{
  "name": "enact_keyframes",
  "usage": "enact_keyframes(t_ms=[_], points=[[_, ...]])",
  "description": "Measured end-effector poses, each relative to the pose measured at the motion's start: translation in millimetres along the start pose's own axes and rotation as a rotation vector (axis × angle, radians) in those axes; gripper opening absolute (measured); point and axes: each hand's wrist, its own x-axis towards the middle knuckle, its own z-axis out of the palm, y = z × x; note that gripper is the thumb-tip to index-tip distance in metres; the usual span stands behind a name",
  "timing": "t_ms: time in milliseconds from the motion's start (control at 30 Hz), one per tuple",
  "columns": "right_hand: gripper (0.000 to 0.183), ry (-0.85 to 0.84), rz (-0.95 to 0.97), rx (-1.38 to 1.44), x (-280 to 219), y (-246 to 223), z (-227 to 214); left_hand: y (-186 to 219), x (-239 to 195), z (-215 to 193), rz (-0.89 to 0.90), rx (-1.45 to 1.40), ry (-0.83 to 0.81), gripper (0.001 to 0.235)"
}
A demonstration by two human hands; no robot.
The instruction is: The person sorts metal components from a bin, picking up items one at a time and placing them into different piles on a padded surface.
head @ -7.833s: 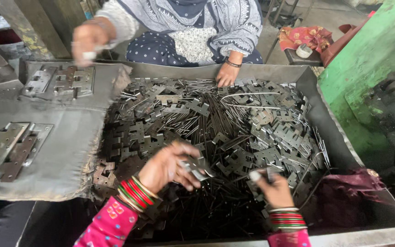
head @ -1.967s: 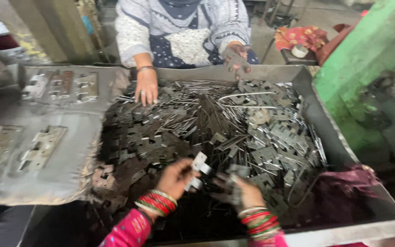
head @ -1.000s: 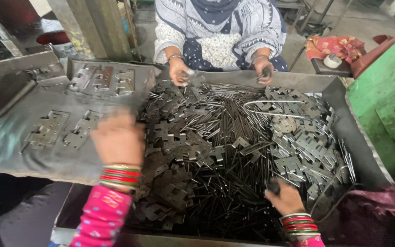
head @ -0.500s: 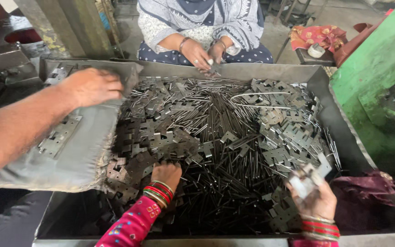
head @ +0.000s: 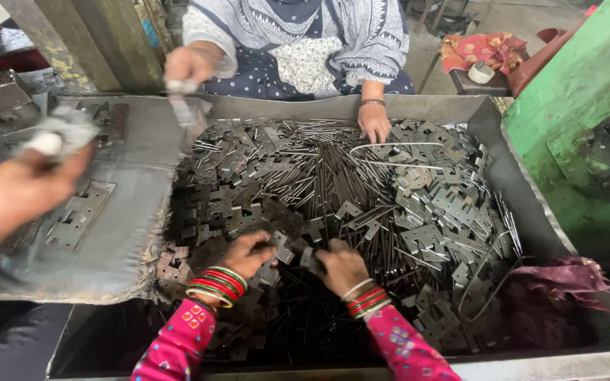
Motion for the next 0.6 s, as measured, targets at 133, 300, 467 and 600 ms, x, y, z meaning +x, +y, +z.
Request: enact_keyframes(t_ms=[133,300,467,600], points=[[0.026,-0.024,0.094,0.058,-1.1,8.2,-5.2,4.1,-5.1,-14.5,0.035,-0.13,-0.089,0.02],[0.02,0.3,0.619,1.182,-29.7,57.8,-53.9,67.5,-16.5,-30.6,0.061,-0.476,-0.006,0.025],[0.026,0.501,0.849,1.804,-48.7,65.5,-83.8,114.1,-32.9,-4.8,-0.179,-0.6,0.167,0.031],[0.02,0.171,1.021,1.738,-40.8,21.0,-83.2,101.8,-43.5,63.2,-0.101,-0.398,0.098,0.032]])
